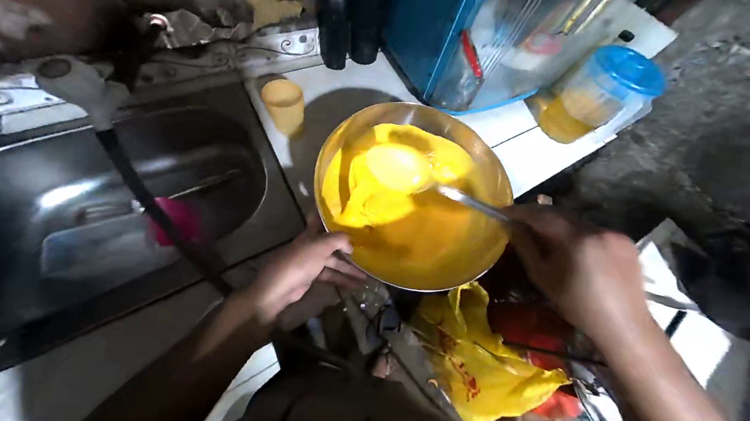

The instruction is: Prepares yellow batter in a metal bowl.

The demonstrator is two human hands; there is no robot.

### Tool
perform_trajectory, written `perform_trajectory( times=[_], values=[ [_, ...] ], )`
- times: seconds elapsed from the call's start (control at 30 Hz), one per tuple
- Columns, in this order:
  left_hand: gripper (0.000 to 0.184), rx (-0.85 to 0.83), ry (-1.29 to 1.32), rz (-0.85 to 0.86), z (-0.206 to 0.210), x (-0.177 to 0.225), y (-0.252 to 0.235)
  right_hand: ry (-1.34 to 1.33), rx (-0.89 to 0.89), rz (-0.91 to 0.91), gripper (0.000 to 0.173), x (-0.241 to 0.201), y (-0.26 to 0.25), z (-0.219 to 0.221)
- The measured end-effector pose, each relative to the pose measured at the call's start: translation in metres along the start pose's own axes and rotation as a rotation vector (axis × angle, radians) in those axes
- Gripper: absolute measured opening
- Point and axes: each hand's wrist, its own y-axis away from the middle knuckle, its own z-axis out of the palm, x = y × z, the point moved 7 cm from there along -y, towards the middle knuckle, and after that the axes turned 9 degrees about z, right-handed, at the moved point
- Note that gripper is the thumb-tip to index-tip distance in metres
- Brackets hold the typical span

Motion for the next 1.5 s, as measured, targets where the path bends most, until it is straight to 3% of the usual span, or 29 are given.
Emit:
perform_trajectory(
  times=[0.17,0.3,0.37,0.43,0.5,0.57,0.67,0.77,0.87,0.97,1.07,1.13,1.2,1.27,1.33,1.43,1.5],
  values=[
    [0.065,0.016,0.001,-0.034,-0.003,0.003,0.003,0.199,0.246,-0.099,0.027,-0.009,0.017,-0.055],
    [0.063,-0.013,-0.040,-0.040,-0.012,0.001,0.008,0.170,0.294,-0.133,0.029,-0.004,0.024,-0.067],
    [0.064,-0.011,-0.048,-0.042,-0.013,0.000,0.009,0.150,0.188,-0.102,0.031,-0.001,0.019,-0.060],
    [0.066,-0.001,-0.035,-0.029,-0.012,-0.001,0.010,0.225,-0.034,0.001,0.020,0.003,0.009,-0.038],
    [0.066,0.013,-0.018,-0.021,-0.010,-0.004,0.012,0.354,-0.324,0.198,0.011,0.007,-0.003,0.001],
    [0.066,0.028,-0.014,-0.016,-0.008,-0.005,0.013,0.385,-0.534,0.314,0.017,0.003,-0.013,0.047],
    [0.066,0.020,0.000,0.000,-0.007,-0.005,0.013,0.228,-0.663,0.131,0.021,-0.018,-0.006,0.082],
    [0.065,0.005,0.030,0.020,-0.008,-0.007,0.017,0.229,-0.807,0.015,0.013,-0.004,-0.001,0.060],
    [0.064,0.015,0.035,0.022,-0.006,-0.009,0.019,0.554,-0.742,0.095,0.018,0.009,-0.030,0.045],
    [0.068,0.044,0.031,0.012,-0.004,-0.010,0.020,0.501,-0.646,0.030,0.029,-0.021,-0.037,0.062],
    [0.071,0.050,0.057,0.021,-0.008,-0.010,0.021,0.284,-0.722,-0.094,0.004,-0.010,-0.020,0.065],
    [0.070,0.048,0.065,0.019,-0.009,-0.010,0.023,0.389,-0.878,0.067,0.012,0.018,-0.029,0.060],
    [0.072,0.059,0.076,0.021,-0.008,-0.011,0.022,0.514,-0.819,0.185,0.017,0.015,-0.050,0.055],
    [0.076,0.063,0.081,0.033,-0.006,-0.013,0.020,0.466,-0.668,0.089,0.015,-0.014,-0.052,0.064],
    [0.076,0.053,0.082,0.042,-0.008,-0.011,0.020,0.314,-0.630,-0.103,0.010,-0.038,-0.036,0.068],
    [0.068,0.038,0.096,0.041,-0.008,-0.011,0.023,0.333,-0.919,-0.068,0.008,-0.011,-0.033,0.052],
    [0.068,0.027,0.104,0.034,-0.003,-0.011,0.025,0.510,-0.894,0.099,0.013,0.012,-0.055,0.042]
  ],
)
